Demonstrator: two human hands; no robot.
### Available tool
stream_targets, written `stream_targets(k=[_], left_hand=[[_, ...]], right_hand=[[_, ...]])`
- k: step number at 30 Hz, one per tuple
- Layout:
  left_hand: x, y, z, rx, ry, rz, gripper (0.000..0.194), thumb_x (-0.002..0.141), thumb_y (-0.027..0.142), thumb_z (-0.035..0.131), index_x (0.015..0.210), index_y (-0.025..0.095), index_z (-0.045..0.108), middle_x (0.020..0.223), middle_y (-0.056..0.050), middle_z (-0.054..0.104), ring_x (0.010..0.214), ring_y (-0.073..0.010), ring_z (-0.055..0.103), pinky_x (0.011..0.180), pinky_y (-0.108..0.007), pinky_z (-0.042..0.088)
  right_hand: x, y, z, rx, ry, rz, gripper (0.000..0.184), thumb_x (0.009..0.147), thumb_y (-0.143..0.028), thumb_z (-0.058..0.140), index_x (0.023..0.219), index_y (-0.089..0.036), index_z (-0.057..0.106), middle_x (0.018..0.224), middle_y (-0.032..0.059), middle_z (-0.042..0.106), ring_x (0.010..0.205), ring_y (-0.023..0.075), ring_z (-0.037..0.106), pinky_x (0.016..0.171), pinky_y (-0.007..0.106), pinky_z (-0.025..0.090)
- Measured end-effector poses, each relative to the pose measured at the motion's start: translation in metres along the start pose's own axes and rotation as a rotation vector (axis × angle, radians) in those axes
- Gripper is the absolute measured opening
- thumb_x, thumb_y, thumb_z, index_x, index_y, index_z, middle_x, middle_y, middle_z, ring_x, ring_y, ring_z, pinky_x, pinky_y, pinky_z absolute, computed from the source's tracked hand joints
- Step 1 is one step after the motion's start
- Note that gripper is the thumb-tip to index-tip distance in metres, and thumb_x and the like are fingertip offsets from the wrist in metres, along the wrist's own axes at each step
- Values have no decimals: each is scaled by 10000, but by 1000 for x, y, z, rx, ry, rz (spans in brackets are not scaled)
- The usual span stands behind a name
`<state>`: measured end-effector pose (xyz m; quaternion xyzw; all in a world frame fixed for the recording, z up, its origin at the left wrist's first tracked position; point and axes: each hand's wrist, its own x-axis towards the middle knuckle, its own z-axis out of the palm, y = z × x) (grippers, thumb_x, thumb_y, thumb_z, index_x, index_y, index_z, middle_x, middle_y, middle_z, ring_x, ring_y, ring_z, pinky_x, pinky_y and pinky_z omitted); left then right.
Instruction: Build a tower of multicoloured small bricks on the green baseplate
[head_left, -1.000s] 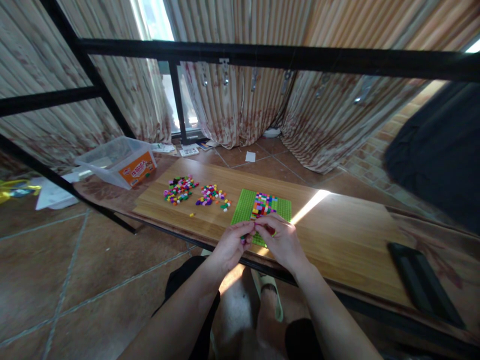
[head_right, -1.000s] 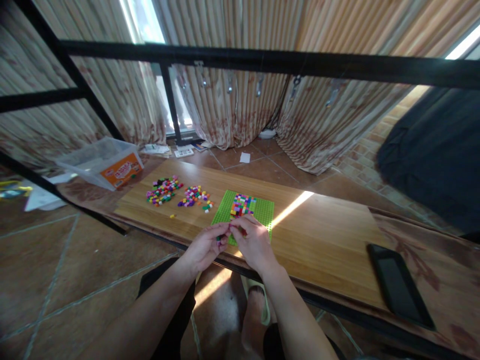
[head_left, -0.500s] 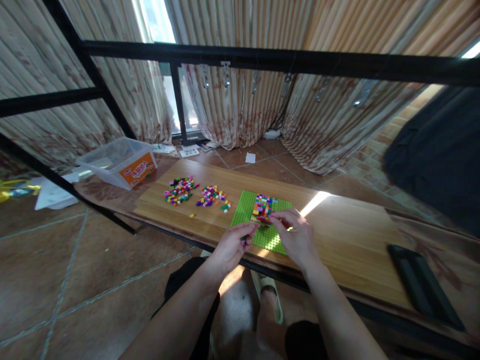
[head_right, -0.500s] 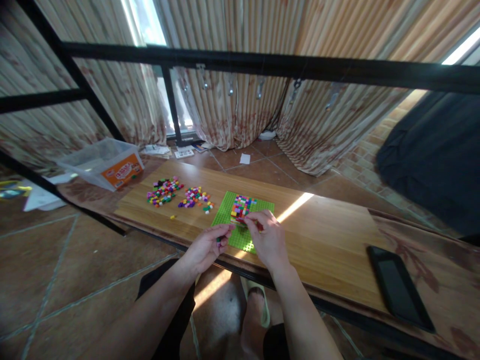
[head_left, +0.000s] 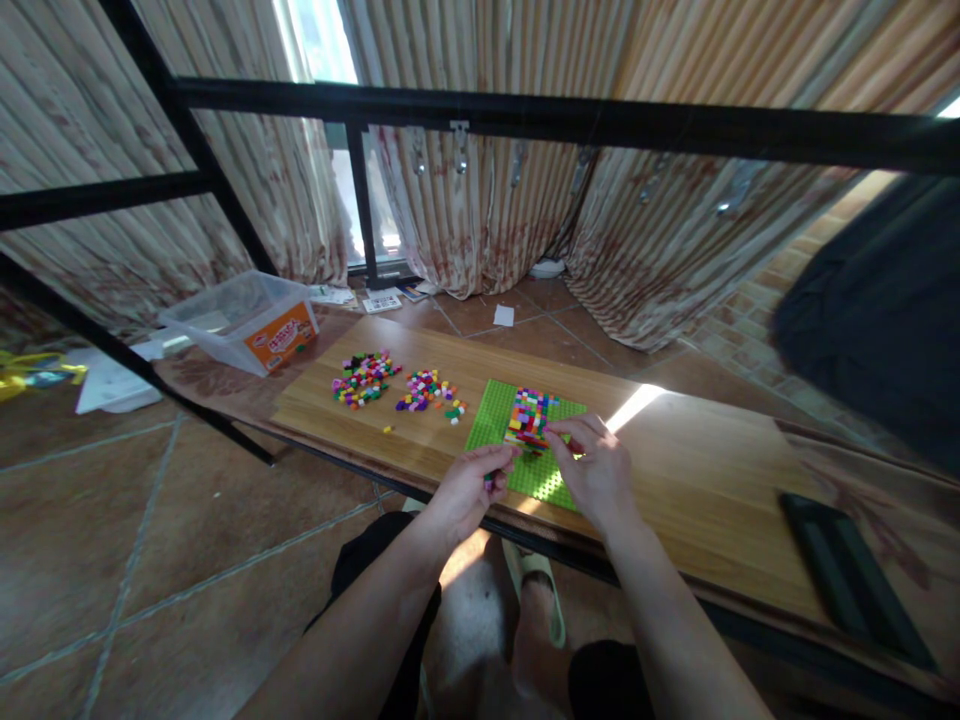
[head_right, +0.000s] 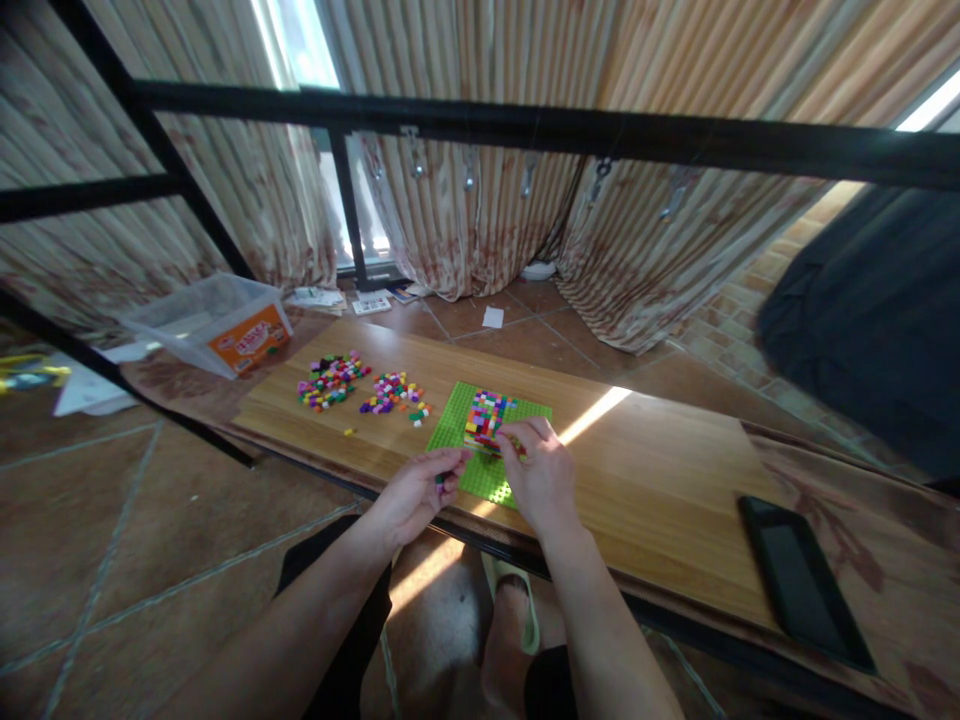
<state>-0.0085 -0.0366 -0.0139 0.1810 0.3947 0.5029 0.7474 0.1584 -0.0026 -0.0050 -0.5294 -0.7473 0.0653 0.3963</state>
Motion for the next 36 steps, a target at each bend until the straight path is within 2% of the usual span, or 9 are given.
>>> stream_targets(k=[7, 12, 16, 24, 36], left_hand=[[0, -1, -2, 0, -1, -2, 235, 621, 262, 760, 802, 120, 713, 678, 7, 524, 539, -33, 409, 504, -169, 307], [0, 0, -2, 3, 3, -12, 230, 620, 253, 758, 802, 120, 711, 670, 8, 525, 535, -35, 402, 508, -173, 313], [0, 0, -2, 8, 0, -8, 229, 628, 258, 753, 806, 119, 711, 679, 10, 522, 538, -33, 404, 509, -169, 314], [-2, 2, -2, 10, 18, -10, 247, 612, 256, 758, 809, 114, 708, 668, 15, 523, 535, -26, 404, 509, -160, 311], [-1, 2, -4, 7, 33, -10, 245, 615, 253, 755, 811, 114, 707, 657, 16, 524, 520, -27, 405, 495, -164, 306]], right_hand=[[-3, 2, 5, -146, 48, -46, 150, 847, -296, 543, 842, -238, 681, 864, 24, 624, 718, 149, 596, 602, 263, 453], [-3, 4, 7, -105, 92, -44, 134, 833, -276, 560, 825, -243, 689, 888, 28, 610, 728, 142, 588, 618, 257, 468], [-4, 4, 8, -87, 93, -51, 142, 837, -267, 554, 825, -243, 693, 888, 30, 606, 736, 138, 584, 624, 251, 470], [-9, 1, 9, -230, 114, -113, 158, 862, -260, 542, 861, -222, 695, 899, 33, 628, 777, 134, 593, 615, 222, 441], [-13, 1, 11, -309, 111, -125, 183, 883, -271, 525, 885, -229, 703, 924, 42, 640, 772, 132, 595, 605, 217, 426]])
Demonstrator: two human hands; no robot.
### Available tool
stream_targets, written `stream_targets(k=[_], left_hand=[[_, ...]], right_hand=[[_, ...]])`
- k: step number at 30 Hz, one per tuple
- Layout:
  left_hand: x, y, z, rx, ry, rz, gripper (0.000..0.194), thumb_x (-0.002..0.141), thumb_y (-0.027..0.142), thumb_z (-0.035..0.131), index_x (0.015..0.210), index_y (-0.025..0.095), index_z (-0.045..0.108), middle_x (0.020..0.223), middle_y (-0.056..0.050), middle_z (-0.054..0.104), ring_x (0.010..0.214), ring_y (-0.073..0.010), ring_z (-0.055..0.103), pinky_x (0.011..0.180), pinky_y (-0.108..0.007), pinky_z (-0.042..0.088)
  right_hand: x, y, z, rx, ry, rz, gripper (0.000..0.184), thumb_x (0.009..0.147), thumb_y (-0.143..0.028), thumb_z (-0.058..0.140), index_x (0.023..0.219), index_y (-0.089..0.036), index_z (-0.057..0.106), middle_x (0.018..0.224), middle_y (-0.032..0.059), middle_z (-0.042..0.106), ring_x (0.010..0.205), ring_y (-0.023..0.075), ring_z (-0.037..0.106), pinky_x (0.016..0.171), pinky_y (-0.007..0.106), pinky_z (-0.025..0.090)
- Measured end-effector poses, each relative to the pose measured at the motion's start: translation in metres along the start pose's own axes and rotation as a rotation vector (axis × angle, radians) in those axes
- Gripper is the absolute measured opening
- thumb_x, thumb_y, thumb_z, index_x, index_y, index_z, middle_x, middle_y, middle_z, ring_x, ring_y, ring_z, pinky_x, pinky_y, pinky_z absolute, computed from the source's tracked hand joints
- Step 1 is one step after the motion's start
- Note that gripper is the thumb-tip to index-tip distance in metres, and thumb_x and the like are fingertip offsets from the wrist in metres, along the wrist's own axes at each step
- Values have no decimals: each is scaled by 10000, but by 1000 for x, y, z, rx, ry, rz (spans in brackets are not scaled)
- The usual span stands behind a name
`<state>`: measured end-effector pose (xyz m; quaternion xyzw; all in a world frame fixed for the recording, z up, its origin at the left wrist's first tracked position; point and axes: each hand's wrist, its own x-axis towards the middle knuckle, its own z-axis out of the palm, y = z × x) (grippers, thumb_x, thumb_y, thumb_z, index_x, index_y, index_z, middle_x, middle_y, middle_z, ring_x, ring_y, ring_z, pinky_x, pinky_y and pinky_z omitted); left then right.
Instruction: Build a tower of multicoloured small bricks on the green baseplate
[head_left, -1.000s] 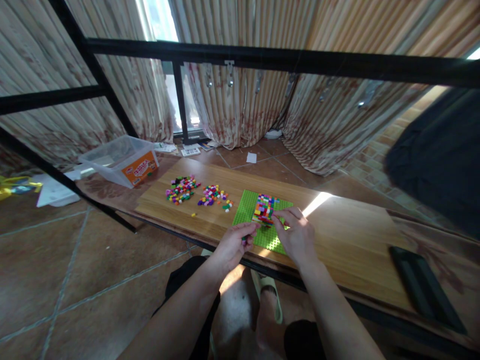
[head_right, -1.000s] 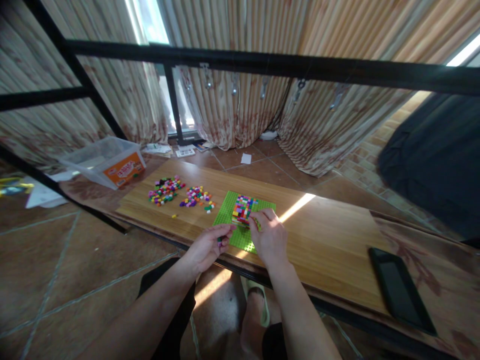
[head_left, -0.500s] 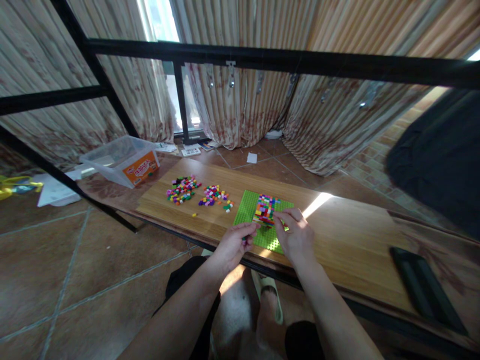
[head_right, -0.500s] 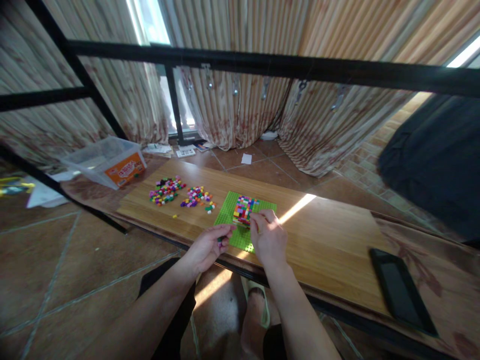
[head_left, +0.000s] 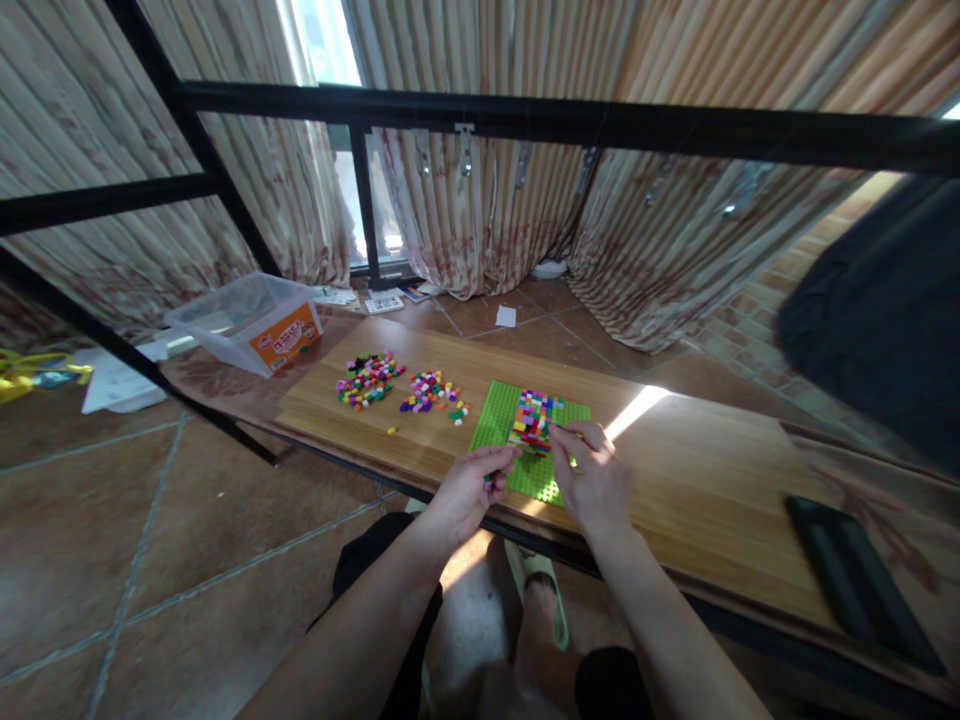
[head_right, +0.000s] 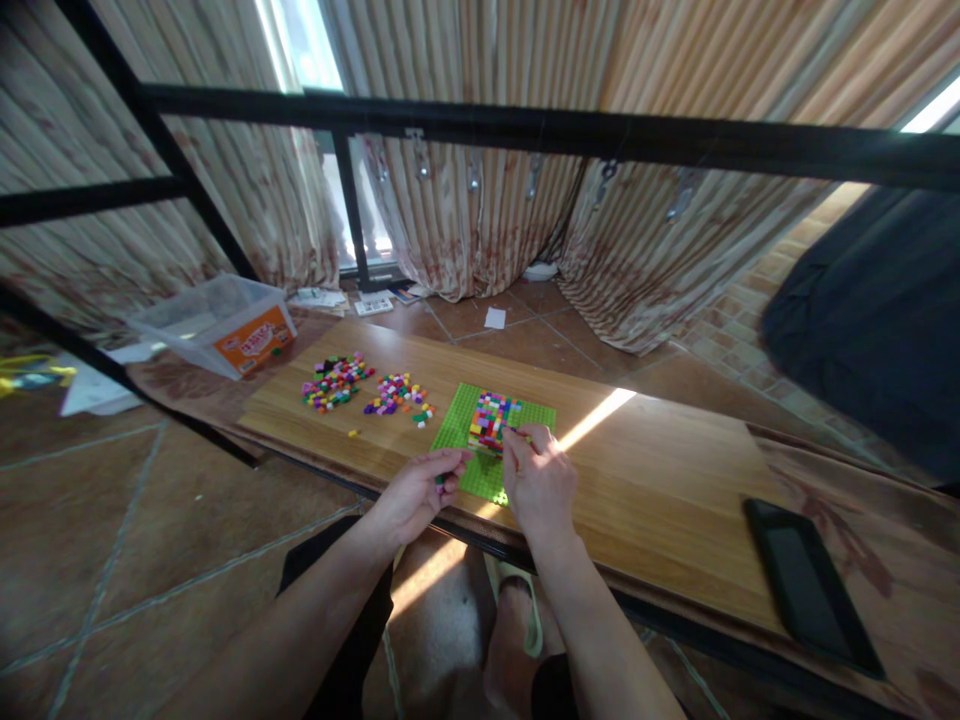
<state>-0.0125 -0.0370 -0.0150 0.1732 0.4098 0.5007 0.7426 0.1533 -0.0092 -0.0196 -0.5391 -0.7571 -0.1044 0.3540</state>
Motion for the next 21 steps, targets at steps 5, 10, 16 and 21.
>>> stream_targets(k=[5, 10, 16, 21], left_hand=[[1, -1, -2, 0, -10, 6, 235, 625, 251, 752, 811, 115, 710, 657, 15, 529, 520, -23, 409, 496, -162, 306], [1, 0, -3, -11, 1, -2, 237, 624, 239, 754, 814, 105, 709, 649, 19, 531, 508, -19, 411, 491, -163, 308], [-1, 3, 1, -103, -5, -2, 174, 699, 238, 706, 807, 101, 697, 638, 9, 545, 536, -36, 465, 505, -165, 341], [-2, 8, 5, -207, -39, -14, 316, 828, 373, 565, 831, 82, 688, 770, -81, 634, 710, -119, 587, 678, -221, 461]], right_hand=[[-2, 0, 1, -38, 1, -4, 196, 892, -281, 509, 918, -240, 699, 918, 38, 651, 756, 136, 592, 593, 226, 409], [-5, -1, 2, 13, -39, 75, 211, 890, -289, 499, 970, -254, 690, 946, 40, 650, 780, 146, 607, 596, 232, 420], [-3, 0, -3, 160, 24, 185, 258, 871, -285, 497, 1076, -223, 640, 895, 34, 639, 616, 117, 574, 601, 248, 458], [5, -10, -11, 321, 92, 178, 189, 868, -270, 505, 923, -216, 678, 843, 35, 650, 669, 132, 599, 641, 260, 490]])
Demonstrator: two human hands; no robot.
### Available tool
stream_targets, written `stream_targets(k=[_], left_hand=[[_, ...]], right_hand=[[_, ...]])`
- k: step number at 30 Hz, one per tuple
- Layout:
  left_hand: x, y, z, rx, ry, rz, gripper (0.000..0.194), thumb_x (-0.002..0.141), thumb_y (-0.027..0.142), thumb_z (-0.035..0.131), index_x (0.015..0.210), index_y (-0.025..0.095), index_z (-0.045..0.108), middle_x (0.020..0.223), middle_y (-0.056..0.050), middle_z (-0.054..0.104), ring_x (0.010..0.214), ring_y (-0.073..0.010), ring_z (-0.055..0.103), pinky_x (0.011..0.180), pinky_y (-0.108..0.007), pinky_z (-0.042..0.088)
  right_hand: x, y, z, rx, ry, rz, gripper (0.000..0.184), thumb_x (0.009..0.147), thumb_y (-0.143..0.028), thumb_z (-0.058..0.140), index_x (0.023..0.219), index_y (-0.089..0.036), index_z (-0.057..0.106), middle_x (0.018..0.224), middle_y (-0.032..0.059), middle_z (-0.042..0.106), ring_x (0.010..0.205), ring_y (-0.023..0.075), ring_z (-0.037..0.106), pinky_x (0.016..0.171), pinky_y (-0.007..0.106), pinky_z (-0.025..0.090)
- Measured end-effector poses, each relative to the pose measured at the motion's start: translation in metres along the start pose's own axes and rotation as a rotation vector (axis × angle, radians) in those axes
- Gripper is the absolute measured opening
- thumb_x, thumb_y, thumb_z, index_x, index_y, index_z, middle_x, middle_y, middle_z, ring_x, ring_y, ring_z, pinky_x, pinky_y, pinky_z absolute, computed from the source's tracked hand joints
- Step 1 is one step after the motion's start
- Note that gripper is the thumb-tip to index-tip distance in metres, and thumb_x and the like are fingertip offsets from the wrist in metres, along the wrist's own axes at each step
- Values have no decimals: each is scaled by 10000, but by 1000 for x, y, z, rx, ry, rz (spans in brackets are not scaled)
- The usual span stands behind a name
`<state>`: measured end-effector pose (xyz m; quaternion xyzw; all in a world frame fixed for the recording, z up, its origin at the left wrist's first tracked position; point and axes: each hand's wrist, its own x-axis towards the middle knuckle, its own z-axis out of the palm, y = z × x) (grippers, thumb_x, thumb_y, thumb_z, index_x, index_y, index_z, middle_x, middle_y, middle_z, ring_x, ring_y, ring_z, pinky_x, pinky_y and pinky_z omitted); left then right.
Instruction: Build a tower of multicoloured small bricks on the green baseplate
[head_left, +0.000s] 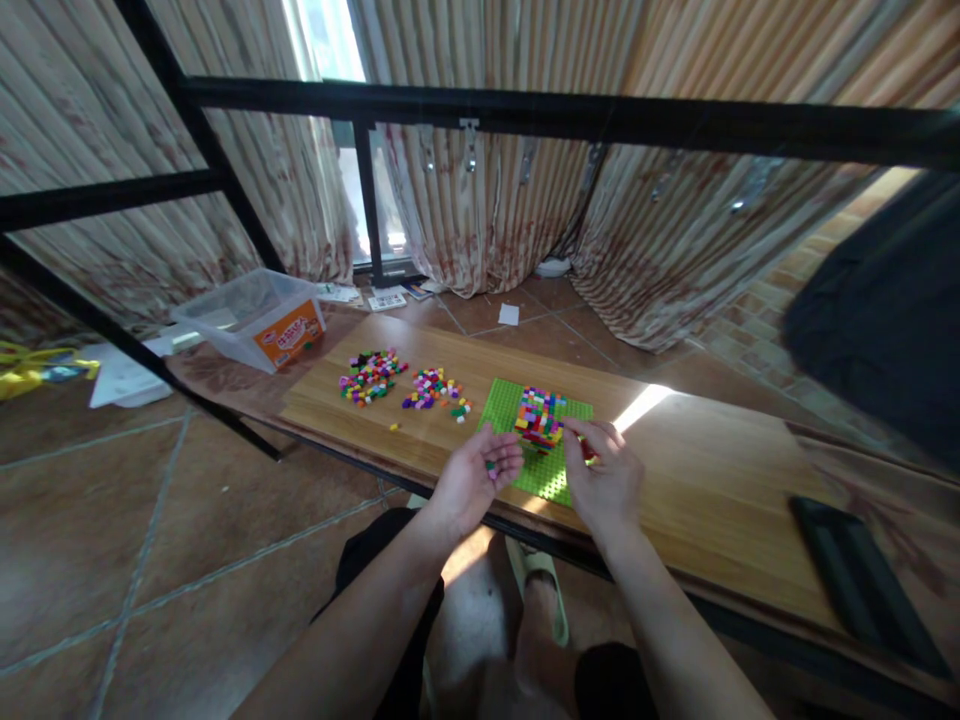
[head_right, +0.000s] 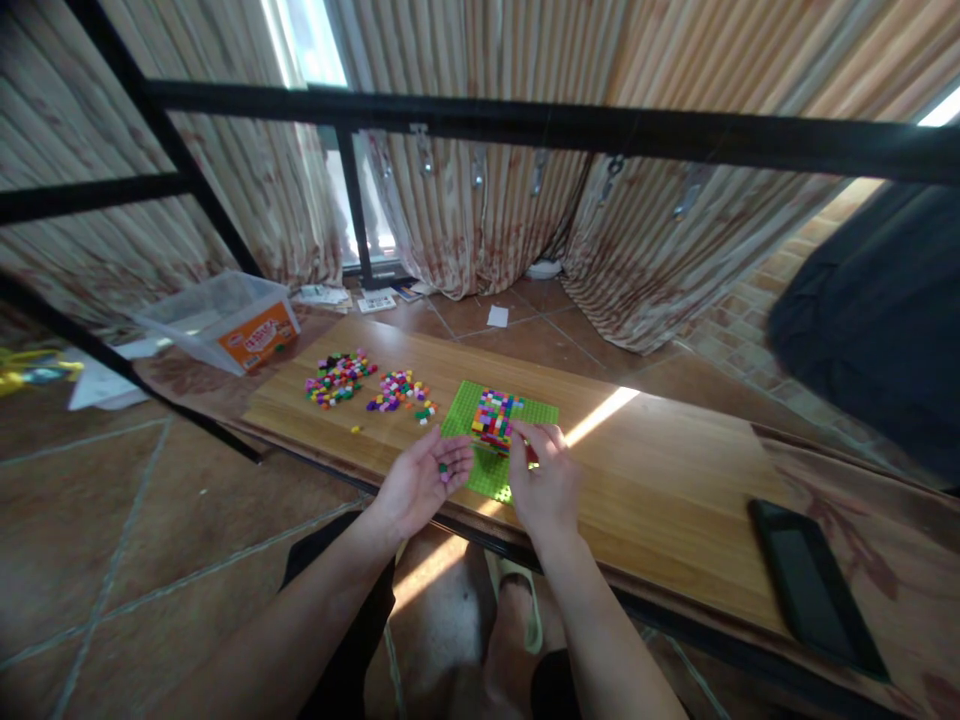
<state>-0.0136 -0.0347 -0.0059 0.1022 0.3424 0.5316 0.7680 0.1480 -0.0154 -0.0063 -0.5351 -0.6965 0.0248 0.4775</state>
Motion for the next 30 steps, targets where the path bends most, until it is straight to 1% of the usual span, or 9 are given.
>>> stream_targets(k=[3, 6, 8, 11, 16, 20, 23, 26, 30], left_hand=[[-1, 2, 1, -73, -52, 15, 410, 856, 453, 499, 857, 85, 679, 883, -121, 658, 838, -169, 612, 782, -266, 471], [-2, 3, 1, -102, -93, 39, 429, 870, 468, 463, 884, 94, 673, 942, -128, 661, 875, -173, 608, 771, -256, 466], [-4, 3, 1, -94, -115, 47, 423, 872, 462, 459, 905, 98, 671, 978, -131, 658, 901, -178, 605, 764, -252, 461], [-7, 6, 4, -65, -145, 59, 411, 844, 478, 499, 911, 109, 669, 1004, -134, 652, 946, -199, 598, 783, -269, 457], [-8, 7, 6, -14, -163, 77, 452, 774, 546, 568, 920, 129, 665, 971, -128, 652, 936, -219, 595, 777, -302, 459], [-1, -2, -2, 91, -46, 51, 345, 715, 458, 675, 836, 135, 670, 820, -78, 655, 770, -157, 595, 704, -263, 439], [4, -10, -7, 262, 43, 98, 272, 657, 377, 741, 736, 129, 661, 677, -28, 619, 618, -101, 542, 618, -231, 392], [3, -13, -7, 340, 23, 132, 246, 643, 344, 747, 673, 123, 646, 612, -7, 588, 548, -72, 490, 563, -215, 345], [0, -10, -4, 291, 7, 120, 218, 640, 307, 744, 655, 115, 640, 604, -3, 577, 543, -64, 479, 546, -205, 327]], right_hand=[[-4, -13, 5, 149, -176, -13, 189, 874, -257, 500, 918, -229, 682, 868, 36, 662, 760, 144, 624, 695, 270, 511], [-13, -24, 12, 235, -351, -35, 181, 866, -258, 518, 942, -243, 681, 924, 30, 671, 829, 146, 636, 757, 279, 520], [-19, -29, 16, 225, -413, -42, 163, 838, -271, 564, 949, -246, 681, 935, 27, 671, 849, 153, 637, 767, 285, 522], [-24, -32, 22, 183, -424, -39, 140, 815, -278, 597, 917, -232, 681, 925, 32, 663, 821, 156, 636, 730, 278, 523], [-25, -32, 26, 172, -398, -48, 137, 854, -236, 527, 893, -222, 658, 918, 35, 651, 780, 145, 628, 677, 256, 509], [-20, -24, 23, 168, -388, -58, 150, 886, -215, 472, 922, -209, 617, 898, 43, 643, 805, 154, 625, 724, 272, 498], [-16, -17, 18, 163, -379, -47, 146, 889, -220, 474, 929, -210, 614, 896, 42, 640, 811, 155, 625, 733, 272, 497], [-12, -14, 13, 205, -404, -56, 153, 882, -209, 483, 919, -208, 632, 906, 41, 636, 820, 148, 626, 743, 266, 503], [-9, -15, 10, 295, -427, -21, 154, 865, -210, 516, 926, -215, 657, 929, 43, 648, 842, 149, 630, 777, 285, 511]])
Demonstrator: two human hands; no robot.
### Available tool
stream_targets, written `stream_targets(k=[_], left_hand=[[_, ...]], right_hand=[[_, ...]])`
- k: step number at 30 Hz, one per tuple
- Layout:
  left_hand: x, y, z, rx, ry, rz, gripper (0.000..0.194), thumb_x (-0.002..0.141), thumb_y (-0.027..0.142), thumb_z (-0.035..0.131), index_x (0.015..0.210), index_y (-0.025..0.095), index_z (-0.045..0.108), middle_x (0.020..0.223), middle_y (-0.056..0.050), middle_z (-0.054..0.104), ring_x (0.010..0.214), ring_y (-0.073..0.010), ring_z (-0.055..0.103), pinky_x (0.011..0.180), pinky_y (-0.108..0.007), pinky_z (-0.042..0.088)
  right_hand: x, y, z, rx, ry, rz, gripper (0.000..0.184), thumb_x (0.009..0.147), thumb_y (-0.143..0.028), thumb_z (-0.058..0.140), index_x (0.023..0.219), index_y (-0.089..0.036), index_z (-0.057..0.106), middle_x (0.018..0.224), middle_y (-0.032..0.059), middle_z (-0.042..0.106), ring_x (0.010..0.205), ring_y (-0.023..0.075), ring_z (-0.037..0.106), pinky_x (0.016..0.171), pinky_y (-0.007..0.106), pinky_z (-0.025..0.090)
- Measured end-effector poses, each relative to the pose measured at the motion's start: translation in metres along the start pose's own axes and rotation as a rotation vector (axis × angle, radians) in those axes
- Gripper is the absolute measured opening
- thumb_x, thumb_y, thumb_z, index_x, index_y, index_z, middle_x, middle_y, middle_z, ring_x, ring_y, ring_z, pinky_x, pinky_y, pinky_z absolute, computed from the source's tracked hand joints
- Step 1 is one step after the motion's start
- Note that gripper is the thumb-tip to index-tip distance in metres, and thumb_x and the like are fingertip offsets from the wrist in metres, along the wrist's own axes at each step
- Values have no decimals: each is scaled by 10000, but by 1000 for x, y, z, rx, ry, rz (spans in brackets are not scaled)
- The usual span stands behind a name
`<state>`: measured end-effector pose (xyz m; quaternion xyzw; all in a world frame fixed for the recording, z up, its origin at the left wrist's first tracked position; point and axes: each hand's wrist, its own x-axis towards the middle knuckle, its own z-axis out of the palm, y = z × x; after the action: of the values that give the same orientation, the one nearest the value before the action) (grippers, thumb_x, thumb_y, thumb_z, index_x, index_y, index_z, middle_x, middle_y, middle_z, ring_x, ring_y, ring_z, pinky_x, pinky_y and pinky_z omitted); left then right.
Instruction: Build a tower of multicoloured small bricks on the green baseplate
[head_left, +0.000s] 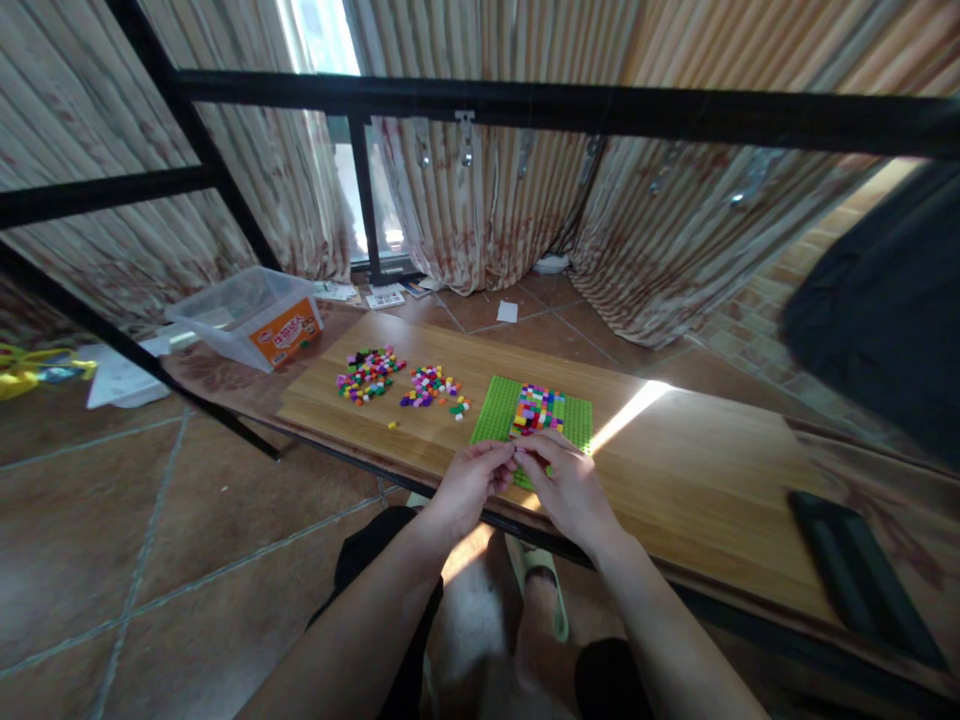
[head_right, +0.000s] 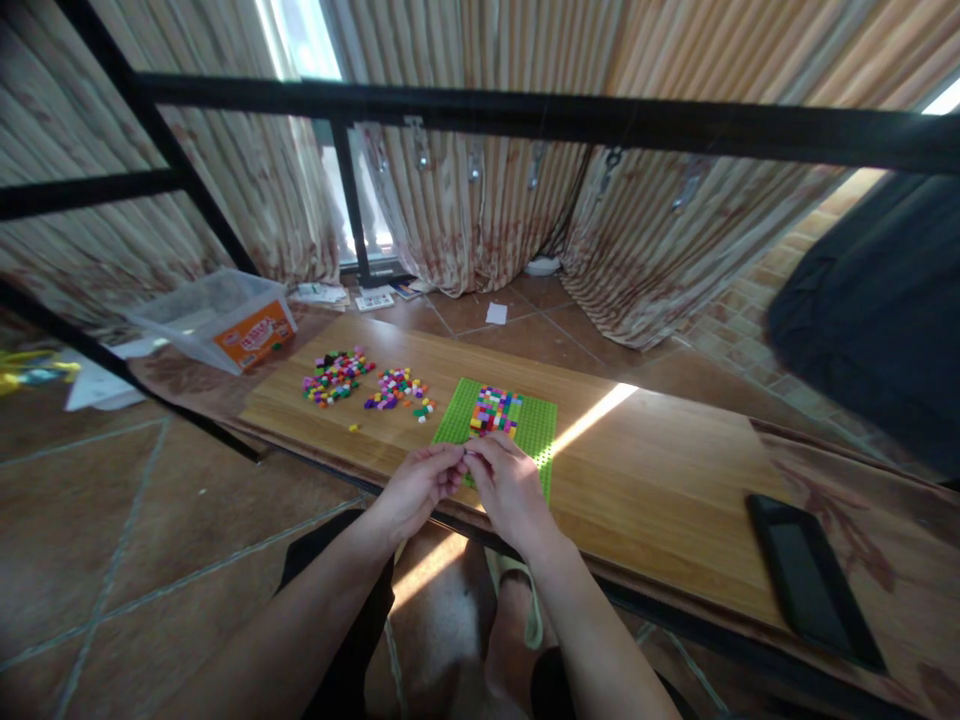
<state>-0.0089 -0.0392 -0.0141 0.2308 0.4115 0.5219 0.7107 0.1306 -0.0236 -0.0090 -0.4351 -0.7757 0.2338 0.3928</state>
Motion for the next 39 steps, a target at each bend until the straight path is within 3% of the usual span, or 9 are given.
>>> stream_targets(k=[5, 11, 15, 19, 24, 31, 39], left_hand=[[0, 1, -1, -36, 7, -23, 205, 649, 290, 738, 675, 110, 644, 582, 10, 548, 527, -59, 464, 537, -202, 325], [-1, 1, -1, -61, -49, -54, 197, 636, 273, 746, 646, 113, 632, 574, 11, 527, 518, -61, 448, 533, -213, 334], [-4, 5, 0, -125, -50, -96, 185, 620, 242, 755, 651, 116, 623, 615, -2, 559, 528, -55, 454, 533, -199, 335], [-1, 4, -2, -148, -60, -113, 179, 649, 256, 740, 668, 125, 619, 646, -6, 576, 530, -54, 462, 533, -197, 346], [4, 1, -5, -111, 19, -88, 166, 666, 270, 711, 679, 123, 633, 642, -7, 570, 530, -59, 477, 519, -202, 348], [4, 0, -4, -79, 15, -85, 159, 661, 264, 711, 671, 124, 636, 652, -8, 582, 542, -61, 486, 542, -210, 358], [3, 0, -4, -61, 24, -82, 146, 667, 257, 691, 686, 123, 635, 650, -7, 575, 538, -64, 478, 531, -208, 356]], right_hand=[[1, 1, 0, 101, 38, 79, 102, 819, -249, 587, 872, -220, 669, 857, 21, 665, 761, 141, 628, 706, 280, 513], [2, -1, -1, 103, 28, 75, 125, 829, -276, 568, 798, -214, 672, 818, 24, 671, 754, 148, 624, 702, 282, 499], [4, 1, -4, 264, 7, 154, 159, 823, -323, 573, 816, -197, 669, 719, 11, 659, 638, 131, 605, 597, 255, 495], [7, 11, -17, 371, 137, 230, 190, 784, -358, 631, 830, -178, 677, 610, -7, 625, 539, 119, 570, 535, 250, 478], [9, 22, -31, 158, 321, 164, 184, 786, -347, 625, 859, -196, 701, 746, 26, 661, 673, 151, 608, 608, 283, 498], [10, 18, -25, -141, 274, 11, 172, 856, -270, 533, 899, -242, 698, 897, 39, 669, 780, 158, 620, 698, 300, 513], [14, 27, -20, -420, 248, -158, 152, 871, -229, 523, 910, -226, 669, 885, 39, 683, 841, 193, 578, 778, 360, 486]])
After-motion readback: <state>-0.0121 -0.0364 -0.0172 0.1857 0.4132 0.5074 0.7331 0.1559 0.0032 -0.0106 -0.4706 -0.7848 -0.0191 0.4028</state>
